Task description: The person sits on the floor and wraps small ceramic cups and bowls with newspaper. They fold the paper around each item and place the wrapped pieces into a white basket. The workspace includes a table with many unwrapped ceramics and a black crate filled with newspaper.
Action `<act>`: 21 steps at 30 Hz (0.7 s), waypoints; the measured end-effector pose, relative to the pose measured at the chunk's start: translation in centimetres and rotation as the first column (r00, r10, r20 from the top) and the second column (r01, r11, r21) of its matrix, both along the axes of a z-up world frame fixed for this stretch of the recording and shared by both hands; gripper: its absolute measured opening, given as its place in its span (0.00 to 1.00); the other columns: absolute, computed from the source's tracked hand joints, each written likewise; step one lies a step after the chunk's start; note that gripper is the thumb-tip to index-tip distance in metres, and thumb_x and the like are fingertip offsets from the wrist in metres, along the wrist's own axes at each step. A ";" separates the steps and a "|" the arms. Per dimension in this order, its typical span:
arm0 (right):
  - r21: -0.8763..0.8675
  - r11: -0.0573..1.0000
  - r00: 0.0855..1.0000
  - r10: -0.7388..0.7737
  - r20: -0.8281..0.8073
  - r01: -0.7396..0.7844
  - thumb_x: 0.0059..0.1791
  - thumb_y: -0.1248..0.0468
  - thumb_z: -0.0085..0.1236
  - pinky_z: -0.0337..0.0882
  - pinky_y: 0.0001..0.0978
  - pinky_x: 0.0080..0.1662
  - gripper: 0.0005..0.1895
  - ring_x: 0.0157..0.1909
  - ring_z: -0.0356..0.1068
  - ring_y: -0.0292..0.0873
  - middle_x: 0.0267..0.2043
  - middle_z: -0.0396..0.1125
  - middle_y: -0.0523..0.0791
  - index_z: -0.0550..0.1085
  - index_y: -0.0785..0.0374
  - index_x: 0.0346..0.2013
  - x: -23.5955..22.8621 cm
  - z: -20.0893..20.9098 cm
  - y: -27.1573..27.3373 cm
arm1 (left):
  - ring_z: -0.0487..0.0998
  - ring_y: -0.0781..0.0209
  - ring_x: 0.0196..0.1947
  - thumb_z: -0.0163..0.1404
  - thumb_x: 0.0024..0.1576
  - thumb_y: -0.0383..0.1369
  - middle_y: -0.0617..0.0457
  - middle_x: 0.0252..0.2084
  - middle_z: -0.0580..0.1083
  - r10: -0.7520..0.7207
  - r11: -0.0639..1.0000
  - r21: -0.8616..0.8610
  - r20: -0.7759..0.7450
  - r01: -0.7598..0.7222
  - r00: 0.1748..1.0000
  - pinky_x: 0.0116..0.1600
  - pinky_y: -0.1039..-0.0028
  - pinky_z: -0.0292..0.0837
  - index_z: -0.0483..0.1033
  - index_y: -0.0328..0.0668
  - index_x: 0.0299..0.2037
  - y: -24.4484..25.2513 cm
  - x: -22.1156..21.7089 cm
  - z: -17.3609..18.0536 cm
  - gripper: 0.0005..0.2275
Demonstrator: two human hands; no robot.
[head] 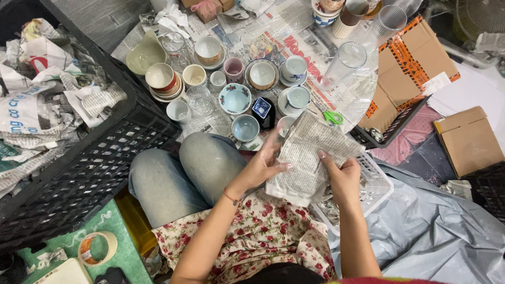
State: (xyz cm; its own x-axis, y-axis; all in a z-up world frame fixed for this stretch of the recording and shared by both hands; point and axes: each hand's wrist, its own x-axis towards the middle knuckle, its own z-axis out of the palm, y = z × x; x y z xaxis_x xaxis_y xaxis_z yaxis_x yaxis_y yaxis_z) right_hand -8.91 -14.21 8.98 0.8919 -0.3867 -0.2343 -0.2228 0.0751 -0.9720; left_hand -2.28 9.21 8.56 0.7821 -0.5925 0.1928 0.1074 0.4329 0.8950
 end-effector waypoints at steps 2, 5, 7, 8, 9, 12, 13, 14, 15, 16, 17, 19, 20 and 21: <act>-0.022 1.000 0.999 0.009 0.044 -0.008 0.52 0.71 0.63 0.72 0.32 0.45 0.10 0.42 0.72 0.37 0.45 0.76 0.49 0.78 0.71 0.47 0.3 0.1 -0.3 | 0.68 0.64 0.68 0.57 0.60 0.27 0.51 0.71 0.66 -0.087 0.993 0.075 -0.008 0.087 0.996 0.69 0.70 0.67 0.62 0.42 0.72 0.5 0.5 -0.7 0.29; 0.120 0.993 0.987 -0.031 0.156 0.012 0.48 0.73 0.62 0.74 0.30 0.51 0.14 0.47 0.75 0.35 0.48 0.75 0.44 0.76 0.67 0.49 0.4 -0.1 -0.9 | 0.79 0.57 0.57 0.58 0.63 0.25 0.47 0.61 0.78 -0.203 0.958 0.208 0.018 0.195 0.979 0.63 0.66 0.77 0.82 0.34 0.57 1.8 1.3 -1.7 0.12; 0.121 0.993 0.991 -0.032 0.130 0.017 0.48 0.74 0.62 0.74 0.32 0.52 0.13 0.47 0.75 0.38 0.48 0.75 0.46 0.77 0.67 0.47 0.3 -0.3 -1.4 | 0.78 0.61 0.56 0.54 0.61 0.25 0.52 0.57 0.79 -0.319 0.917 0.259 0.017 0.304 0.948 0.64 0.70 0.74 0.80 0.38 0.57 2.1 2.1 -2.1 0.14; 0.122 0.992 0.993 -0.033 0.116 0.019 0.47 0.74 0.63 0.75 0.34 0.52 0.13 0.47 0.75 0.39 0.48 0.76 0.47 0.77 0.67 0.47 0.2 -0.3 -1.8 | 0.78 0.63 0.56 0.51 0.60 0.25 0.54 0.55 0.79 -0.375 0.890 0.285 0.013 0.356 0.927 0.64 0.72 0.73 0.79 0.40 0.58 2.2 2.4 -2.4 0.15; 0.079 0.996 0.991 0.031 0.127 -0.042 0.46 0.76 0.61 0.76 0.36 0.53 0.12 0.49 0.75 0.42 0.49 0.76 0.49 0.78 0.67 0.44 0.0 -0.1 -2.2 | 0.77 0.64 0.58 0.51 0.61 0.25 0.53 0.57 0.79 -0.344 0.907 0.278 0.061 0.315 0.937 0.65 0.72 0.71 0.78 0.39 0.58 2.1 2.6 -2.6 0.15; -0.041 0.958 0.931 0.284 0.230 -0.282 0.41 0.81 0.59 0.75 0.42 0.59 0.13 0.57 0.73 0.48 0.57 0.72 0.54 0.79 0.64 0.36 -0.9 0.9 -2.4 | 0.76 0.66 0.56 0.48 0.65 0.25 0.51 0.55 0.78 -0.241 0.932 0.285 0.028 0.223 0.970 0.63 0.72 0.70 0.77 0.38 0.59 1.1 2.7 -3.5 0.14; -0.088 0.914 0.860 0.403 0.314 -0.396 0.40 0.81 0.60 0.72 0.42 0.62 0.14 0.63 0.71 0.49 0.63 0.69 0.54 0.79 0.63 0.35 -1.2 1.5 -2.5 | 0.76 0.67 0.51 0.47 0.65 0.26 0.52 0.52 0.79 -0.196 0.925 0.311 -0.094 0.216 0.976 0.58 0.72 0.72 0.77 0.38 0.58 0.5 2.8 -3.9 0.13; -0.144 0.854 0.766 0.513 0.388 -0.499 0.38 0.81 0.61 0.69 0.43 0.66 0.14 0.68 0.68 0.50 0.68 0.66 0.54 0.80 0.61 0.33 -1.4 2.2 -2.6 | 0.77 0.67 0.46 0.46 0.66 0.27 0.53 0.48 0.80 -0.146 0.917 0.337 -0.214 0.213 0.966 0.54 0.72 0.74 0.78 0.39 0.57 0.2 2.7 -4.4 0.12; -0.231 0.819 0.742 0.574 0.347 -0.525 0.37 0.81 0.60 0.67 0.43 0.65 0.15 0.69 0.67 0.51 0.69 0.64 0.55 0.80 0.61 0.32 -1.5 2.9 -2.7 | 0.77 0.67 0.46 0.45 0.67 0.29 0.54 0.47 0.79 -0.145 0.953 0.215 -0.300 0.215 0.943 0.54 0.72 0.74 0.78 0.37 0.55 0.0 2.5 -4.8 0.12; -0.314 0.775 0.716 0.629 0.301 -0.549 0.36 0.81 0.59 0.66 0.43 0.65 0.15 0.70 0.65 0.52 0.70 0.62 0.55 0.80 0.62 0.30 -1.5 3.7 -2.8 | 0.76 0.67 0.46 0.43 0.68 0.31 0.54 0.46 0.79 -0.154 0.975 0.090 -0.383 0.203 0.911 0.54 0.73 0.74 0.78 0.36 0.54 -0.1 2.4 -5.1 0.12; -0.394 0.721 0.688 0.681 0.252 -0.570 0.35 0.81 0.59 0.64 0.43 0.65 0.15 0.71 0.64 0.54 0.72 0.60 0.56 0.80 0.62 0.29 -1.3 4.2 -2.7 | 0.76 0.67 0.45 0.42 0.69 0.34 0.55 0.46 0.79 -0.170 0.984 -0.033 -0.459 0.175 0.872 0.53 0.73 0.74 0.78 0.34 0.52 -0.2 2.4 -5.4 0.13; -0.489 0.672 0.664 0.713 0.225 -0.556 0.30 0.83 0.50 0.59 0.47 0.69 0.20 0.74 0.59 0.57 0.74 0.58 0.57 0.81 0.64 0.29 -1.1 5.1 -2.6 | 0.78 0.66 0.39 0.39 0.62 0.46 0.55 0.39 0.80 -0.150 0.987 -0.033 -0.572 0.160 0.806 0.45 0.73 0.75 0.79 0.40 0.48 -0.3 2.6 -5.6 0.20; -0.533 0.645 0.653 0.728 0.210 -0.547 0.27 0.83 0.46 0.57 0.48 0.71 0.23 0.76 0.57 0.59 0.75 0.57 0.58 0.81 0.65 0.29 -1.0 5.3 -2.5 | 0.79 0.65 0.36 0.37 0.59 0.52 0.54 0.36 0.80 -0.140 0.988 -0.032 -0.625 0.153 0.768 0.40 0.74 0.76 0.79 0.43 0.46 -0.3 2.5 -5.6 0.24; -0.507 0.656 0.677 0.714 0.176 -0.560 0.28 0.84 0.45 0.60 0.46 0.69 0.23 0.72 0.62 0.55 0.74 0.58 0.56 0.80 0.65 0.29 -1.0 5.3 -2.4 | 0.78 0.65 0.37 0.42 0.60 0.49 0.54 0.37 0.79 -0.092 0.981 0.111 -0.471 0.162 0.877 0.42 0.75 0.74 0.80 0.38 0.46 -0.2 2.6 -5.5 0.22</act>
